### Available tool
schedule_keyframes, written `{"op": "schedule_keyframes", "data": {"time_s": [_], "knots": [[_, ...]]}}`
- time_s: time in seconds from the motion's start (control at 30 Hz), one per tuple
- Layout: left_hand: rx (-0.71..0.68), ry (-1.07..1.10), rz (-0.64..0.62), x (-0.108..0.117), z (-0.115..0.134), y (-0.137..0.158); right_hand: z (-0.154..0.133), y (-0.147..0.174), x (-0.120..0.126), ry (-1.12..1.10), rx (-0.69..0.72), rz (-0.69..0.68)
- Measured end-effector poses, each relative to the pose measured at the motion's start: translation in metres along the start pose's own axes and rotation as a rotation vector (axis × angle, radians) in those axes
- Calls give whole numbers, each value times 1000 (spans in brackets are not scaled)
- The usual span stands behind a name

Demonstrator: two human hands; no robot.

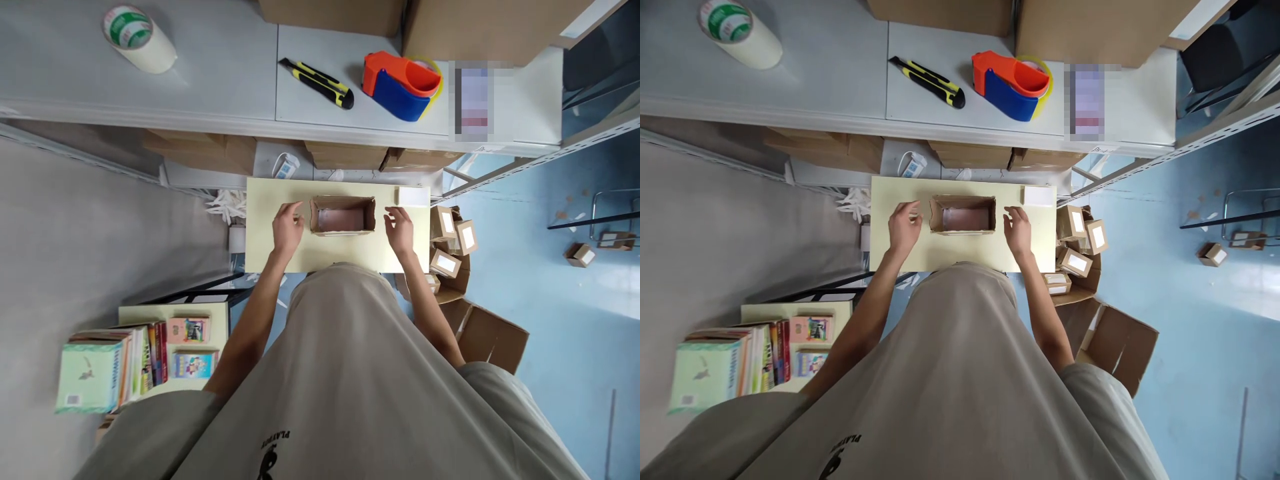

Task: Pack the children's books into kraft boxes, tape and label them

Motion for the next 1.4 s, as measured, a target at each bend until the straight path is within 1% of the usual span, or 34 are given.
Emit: {"op": "schedule_keyframes", "data": {"time_s": [0.07, 0.13, 0.27, 0.37, 0.43, 0.5, 0.6, 0.63, 0.67, 0.7, 0.8, 0.87, 0.93, 1.0, 1.1, 1.2, 1.3, 1.4], "knots": [[93, 22, -34, -1, -19, 5, 17, 2, -2, -71, -61, -35], [99, 52, -117, -12, -24, 7, 22, -1, -12, -120, -78, -95], [26, 105, -249, -38, -15, 3, 11, -13, -45, -128, -52, -253], [17, 107, -313, -49, -11, -2, 3, -19, -63, -59, -42, -324], [7, 101, -352, -49, -12, -4, 1, -20, -65, -48, -14, -348], [-1, 117, -411, -46, -15, -1, 2, -18, -63, -91, 12, -390], [23, 188, -531, -44, -20, 8, 10, -11, -55, -171, 0, -453], [36, 214, -550, -44, -21, 10, 13, -9, -52, -187, -15, -457], [52, 232, -544, -45, -20, 11, 16, -9, -50, -192, -36, -448], [71, 237, -512, -45, -20, 10, 18, -9, -48, -183, -61, -428], [135, 171, -323, -44, -16, 0, 21, -16, -47, -88, -131, -307], [128, 104, -233, -44, -10, -7, 19, -24, -47, -24, -146, -209], [79, 48, -207, -48, -3, -11, 16, -31, -47, 8, -116, -146], [36, 2, -199, -50, 0, -12, 14, -35, -49, 22, -50, -142], [11, -36, -151, -52, -3, -10, 18, -35, -54, 9, 16, -215], [-3, -53, -124, -54, -9, -9, 28, -29, -60, -40, 5, -259], [-8, -42, -132, -57, -12, -12, 34, -20, -67, -85, -21, -242], [5, -18, -112, -55, -12, -15, 38, -12, -72, -126, -60, -210]]}}
Point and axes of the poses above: each hand's wrist, its own y-axis away from the middle knuckle, its own x-axis out of the back of the hand, z = x × y, the point moved 7 cm from there along -y, towards the middle knuckle, and after that the axes turned 1 degree about -z, right-handed, at the moved point
